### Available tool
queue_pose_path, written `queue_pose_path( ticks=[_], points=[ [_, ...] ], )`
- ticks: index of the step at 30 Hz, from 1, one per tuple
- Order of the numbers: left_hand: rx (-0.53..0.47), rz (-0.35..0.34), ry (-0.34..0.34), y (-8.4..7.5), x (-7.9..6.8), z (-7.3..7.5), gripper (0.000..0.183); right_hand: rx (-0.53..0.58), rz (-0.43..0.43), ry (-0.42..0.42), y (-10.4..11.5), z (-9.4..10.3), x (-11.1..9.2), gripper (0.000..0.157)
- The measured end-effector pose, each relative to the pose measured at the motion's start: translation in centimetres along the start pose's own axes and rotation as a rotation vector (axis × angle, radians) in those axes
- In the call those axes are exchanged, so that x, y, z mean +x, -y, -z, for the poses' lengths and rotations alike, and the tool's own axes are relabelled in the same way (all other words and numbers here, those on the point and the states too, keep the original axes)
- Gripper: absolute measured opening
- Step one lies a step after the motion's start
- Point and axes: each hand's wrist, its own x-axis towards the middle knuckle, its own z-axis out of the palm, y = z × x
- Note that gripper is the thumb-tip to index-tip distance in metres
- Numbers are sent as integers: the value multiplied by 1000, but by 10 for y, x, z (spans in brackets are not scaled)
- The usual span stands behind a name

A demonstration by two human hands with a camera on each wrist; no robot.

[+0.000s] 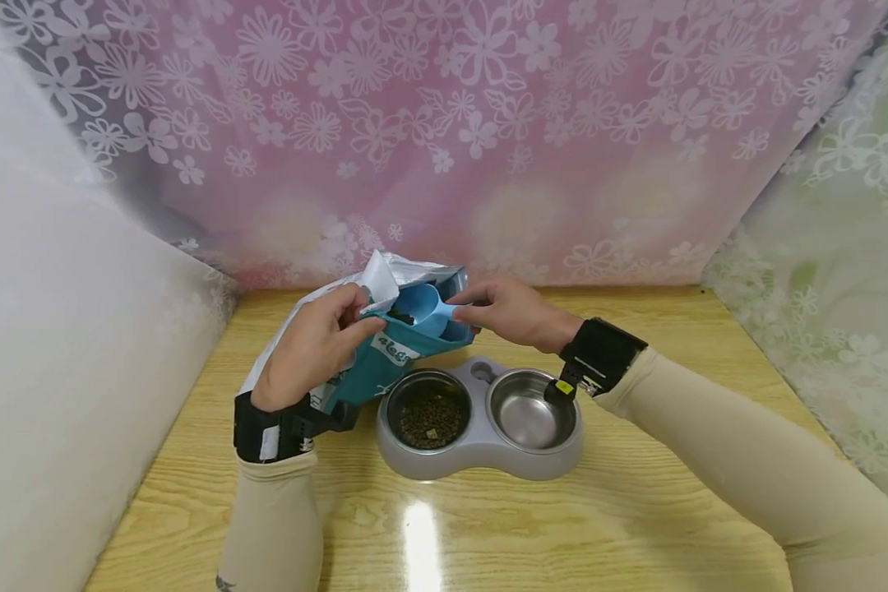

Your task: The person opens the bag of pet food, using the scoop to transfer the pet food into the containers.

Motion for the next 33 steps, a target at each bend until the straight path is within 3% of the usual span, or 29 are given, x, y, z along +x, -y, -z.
queue_pose_path(
  ticks=[11, 33],
  points=[
    [-2, 14, 9, 0, -1, -1, 25, 10, -31, -16, -12, 19, -23, 33],
    [-36, 2, 23, 0, -1, -1, 25, 83, -17, 0, -22, 33, -43, 36]
  ],
)
